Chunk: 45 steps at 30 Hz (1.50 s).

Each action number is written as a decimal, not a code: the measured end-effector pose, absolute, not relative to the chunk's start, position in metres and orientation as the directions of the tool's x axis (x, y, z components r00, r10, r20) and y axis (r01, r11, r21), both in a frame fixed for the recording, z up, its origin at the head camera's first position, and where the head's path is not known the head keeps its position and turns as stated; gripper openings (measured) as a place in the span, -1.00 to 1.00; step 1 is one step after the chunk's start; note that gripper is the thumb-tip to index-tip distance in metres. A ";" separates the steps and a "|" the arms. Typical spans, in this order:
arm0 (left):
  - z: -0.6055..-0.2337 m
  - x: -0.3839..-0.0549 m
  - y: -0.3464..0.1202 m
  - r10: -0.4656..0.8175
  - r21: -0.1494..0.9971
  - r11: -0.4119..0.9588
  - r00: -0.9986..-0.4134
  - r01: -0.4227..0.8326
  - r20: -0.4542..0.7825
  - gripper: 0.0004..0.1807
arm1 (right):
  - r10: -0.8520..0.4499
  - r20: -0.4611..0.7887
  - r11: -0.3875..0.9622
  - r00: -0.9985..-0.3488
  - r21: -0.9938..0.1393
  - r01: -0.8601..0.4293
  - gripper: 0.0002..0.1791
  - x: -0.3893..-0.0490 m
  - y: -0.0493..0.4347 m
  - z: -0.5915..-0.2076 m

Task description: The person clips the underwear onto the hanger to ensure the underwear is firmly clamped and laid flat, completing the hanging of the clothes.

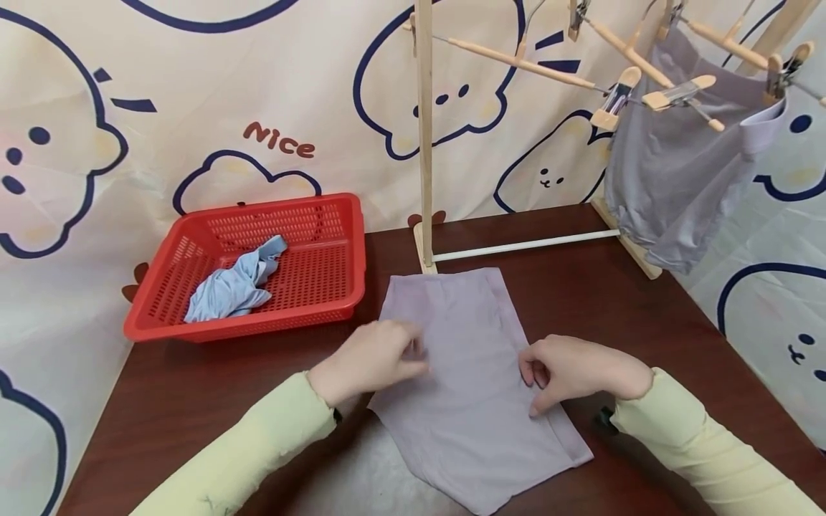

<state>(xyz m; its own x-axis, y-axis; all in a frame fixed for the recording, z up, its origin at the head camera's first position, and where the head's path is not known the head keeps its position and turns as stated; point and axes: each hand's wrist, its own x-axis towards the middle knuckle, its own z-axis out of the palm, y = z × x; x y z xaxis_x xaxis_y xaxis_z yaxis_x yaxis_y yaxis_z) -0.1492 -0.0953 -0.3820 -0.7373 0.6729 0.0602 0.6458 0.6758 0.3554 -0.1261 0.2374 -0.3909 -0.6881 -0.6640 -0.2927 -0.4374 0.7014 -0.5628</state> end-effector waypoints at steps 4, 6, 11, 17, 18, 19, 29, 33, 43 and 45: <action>-0.356 -0.174 -0.086 0.614 0.415 0.645 -0.758 0.642 0.219 -0.53 | -0.656 -0.270 0.694 -0.705 -0.584 -0.421 -0.58 -0.129 0.238 -0.385; -0.343 -0.187 -0.081 0.563 0.454 0.628 -0.772 0.632 0.296 -0.38 | -0.652 -0.268 0.690 -0.709 -0.597 -0.409 -0.56 -0.130 0.238 -0.382; -0.313 -0.217 -0.070 0.384 0.596 0.575 -0.828 0.560 0.408 -0.10 | -0.647 -0.240 0.690 -0.724 -0.588 -0.422 -0.58 -0.133 0.239 -0.377; -0.290 -0.245 -0.057 0.258 0.714 0.527 -0.887 0.461 0.383 0.06 | -0.636 -0.173 0.698 -0.752 -0.544 -0.465 -0.59 -0.138 0.243 -0.367; -0.288 -0.250 -0.055 0.248 0.725 0.521 -0.892 0.451 0.377 0.07 | -0.633 -0.168 0.701 -0.756 -0.539 -0.467 -0.58 -0.138 0.243 -0.365; -0.287 -0.253 -0.053 0.238 0.732 0.520 -0.898 0.440 0.370 0.08 | -0.633 -0.164 0.700 -0.756 -0.538 -0.470 -0.57 -0.138 0.244 -0.363; -0.282 -0.280 -0.039 0.172 0.822 0.431 -0.928 0.373 0.332 -0.10 | -0.619 -0.139 0.701 -0.773 -0.543 -0.463 -0.52 -0.140 0.247 -0.357; -0.288 -0.283 -0.035 0.134 0.844 0.364 -0.919 0.393 0.370 -0.34 | -0.599 -0.118 0.708 -0.792 -0.541 -0.455 -0.57 -0.142 0.248 -0.354; -0.292 -0.289 -0.038 0.126 0.839 0.354 -0.910 0.414 0.396 -0.50 | -0.489 0.048 0.748 -0.871 -0.490 -0.447 -0.63 -0.148 0.249 -0.322; -0.291 -0.291 -0.040 0.129 0.834 0.368 -0.910 0.412 0.393 -0.50 | -0.453 0.117 0.751 -0.884 -0.484 -0.449 -0.64 -0.150 0.248 -0.312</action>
<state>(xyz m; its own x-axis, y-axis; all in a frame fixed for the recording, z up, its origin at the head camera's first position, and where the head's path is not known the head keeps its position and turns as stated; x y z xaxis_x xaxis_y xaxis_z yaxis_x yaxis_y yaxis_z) -0.2908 -0.0396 -0.2914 -0.9103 0.1289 0.3933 0.4123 0.3677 0.8336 -0.1495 0.2484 -0.3121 -0.8836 -0.4534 0.1167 -0.4492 0.7510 -0.4840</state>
